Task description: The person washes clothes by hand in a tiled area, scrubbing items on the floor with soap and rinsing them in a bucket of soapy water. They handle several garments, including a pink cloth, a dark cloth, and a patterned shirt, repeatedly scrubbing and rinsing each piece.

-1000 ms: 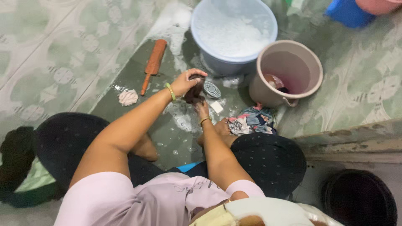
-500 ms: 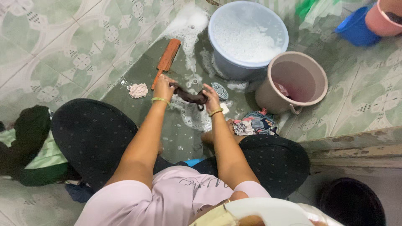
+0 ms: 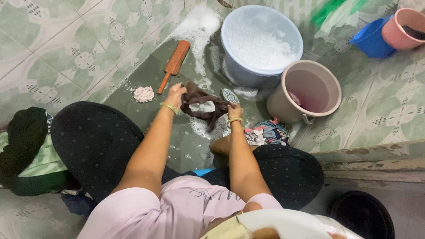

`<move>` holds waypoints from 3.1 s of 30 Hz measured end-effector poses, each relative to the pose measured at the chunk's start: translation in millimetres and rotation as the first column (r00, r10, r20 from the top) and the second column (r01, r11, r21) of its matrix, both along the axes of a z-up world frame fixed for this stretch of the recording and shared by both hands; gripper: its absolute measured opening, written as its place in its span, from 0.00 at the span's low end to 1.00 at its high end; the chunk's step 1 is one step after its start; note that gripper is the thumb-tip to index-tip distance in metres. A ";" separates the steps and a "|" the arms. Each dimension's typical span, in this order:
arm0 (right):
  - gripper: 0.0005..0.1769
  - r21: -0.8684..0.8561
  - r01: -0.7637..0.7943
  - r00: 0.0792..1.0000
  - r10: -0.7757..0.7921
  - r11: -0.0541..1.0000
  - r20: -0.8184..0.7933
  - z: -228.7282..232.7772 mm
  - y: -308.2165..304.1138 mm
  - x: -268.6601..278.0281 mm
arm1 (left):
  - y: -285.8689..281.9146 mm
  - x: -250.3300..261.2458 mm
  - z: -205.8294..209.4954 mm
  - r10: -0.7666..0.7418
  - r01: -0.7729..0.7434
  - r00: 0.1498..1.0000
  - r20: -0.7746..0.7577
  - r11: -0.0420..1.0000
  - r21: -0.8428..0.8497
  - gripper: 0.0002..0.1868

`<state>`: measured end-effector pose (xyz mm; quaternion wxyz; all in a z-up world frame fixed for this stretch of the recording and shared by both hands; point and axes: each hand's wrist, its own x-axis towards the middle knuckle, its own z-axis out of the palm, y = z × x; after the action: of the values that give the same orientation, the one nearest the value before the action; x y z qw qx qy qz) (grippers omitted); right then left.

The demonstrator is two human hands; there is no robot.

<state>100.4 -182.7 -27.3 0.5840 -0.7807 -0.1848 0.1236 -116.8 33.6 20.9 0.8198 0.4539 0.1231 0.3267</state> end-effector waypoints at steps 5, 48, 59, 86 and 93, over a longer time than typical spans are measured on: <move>0.23 0.028 -0.289 0.924 0.286 0.957 -0.255 8.0 12.2 -21.6 | -39.2 11.2 20.0 -0.051 0.047 0.997 -0.062 0.997 -0.066 0.32; 0.27 -0.012 -0.652 0.758 0.650 0.758 -0.054 89.7 9.2 -1.0 | -35.7 2.0 6.4 -0.110 0.364 0.855 -0.507 0.824 0.435 0.16; 0.19 0.226 -0.785 0.588 0.808 0.578 -0.024 142.1 4.2 -42.4 | -61.8 9.5 57.9 -0.064 0.196 0.952 -0.298 0.878 0.437 0.08; 0.07 0.065 -0.454 0.888 0.457 0.889 -0.047 66.4 9.3 8.0 | -15.1 -1.4 -17.8 -0.004 -0.056 0.996 -0.092 0.764 -0.643 0.05; 0.11 0.145 -0.162 0.738 0.217 0.976 -0.639 32.0 5.7 10.0 | -29.9 5.9 36.5 -0.448 0.371 0.788 -0.421 0.893 -0.256 0.07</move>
<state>110.4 -177.0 4.6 0.6266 -0.6421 -0.0535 0.4385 -110.9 3.7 57.4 0.8500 0.4679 0.2419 0.0098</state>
